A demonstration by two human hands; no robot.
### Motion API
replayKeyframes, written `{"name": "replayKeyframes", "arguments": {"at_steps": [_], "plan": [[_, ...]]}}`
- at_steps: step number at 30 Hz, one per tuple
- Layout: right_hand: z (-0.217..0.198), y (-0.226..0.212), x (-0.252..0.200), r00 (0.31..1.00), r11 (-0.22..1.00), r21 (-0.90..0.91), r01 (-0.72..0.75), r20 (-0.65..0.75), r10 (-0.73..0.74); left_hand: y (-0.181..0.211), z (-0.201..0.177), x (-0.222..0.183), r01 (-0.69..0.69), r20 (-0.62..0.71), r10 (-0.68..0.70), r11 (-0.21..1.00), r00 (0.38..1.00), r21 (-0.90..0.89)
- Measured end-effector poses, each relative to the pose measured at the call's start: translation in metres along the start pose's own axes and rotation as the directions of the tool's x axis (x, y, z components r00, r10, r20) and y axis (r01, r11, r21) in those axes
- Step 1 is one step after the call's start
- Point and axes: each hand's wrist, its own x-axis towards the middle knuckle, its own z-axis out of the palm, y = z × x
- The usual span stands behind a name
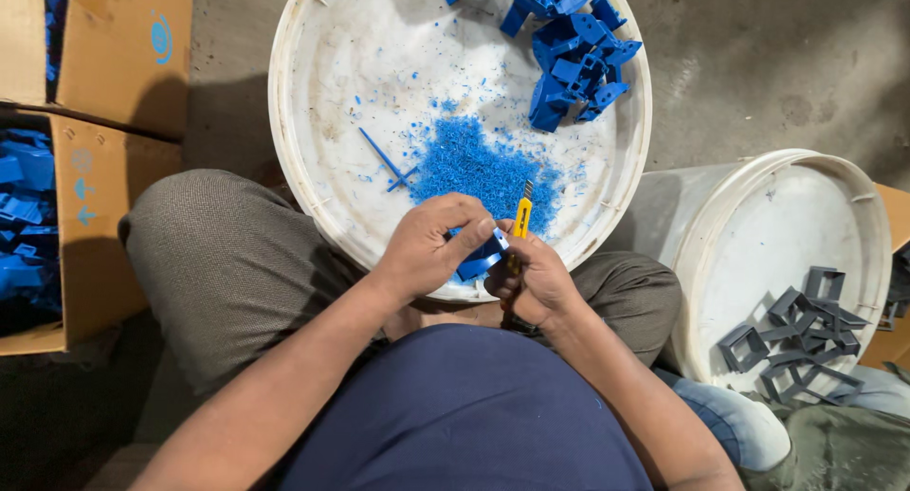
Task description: The person uses a small tool to scrape and clean blue plastic parts, removing excess material and placing the finished items into a cardboard box.
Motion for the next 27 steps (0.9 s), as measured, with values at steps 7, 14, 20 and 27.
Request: {"name": "replayKeyframes", "arguments": {"at_steps": [7,14,20,27], "plan": [[-0.007,0.007,0.003,1.0,1.0,0.002,0.023,0.013,-0.023,0.0,0.007,-0.004,-0.081,0.018,0.079,0.978,0.997,0.192],[-0.012,0.016,0.005,0.994,1.0,0.02,0.003,-0.106,-0.001,0.01,0.005,-0.005,-0.222,0.112,0.193,0.891,0.975,0.397],[-0.003,0.011,0.002,0.998,1.0,0.005,0.028,-0.056,-0.027,0.011,0.003,-0.006,-0.161,0.104,0.133,0.923,0.986,0.35],[-0.016,0.011,0.001,0.998,0.999,0.054,-0.003,0.063,0.0,0.008,0.006,-0.01,-0.117,0.1,0.095,0.959,0.99,0.257]]}}
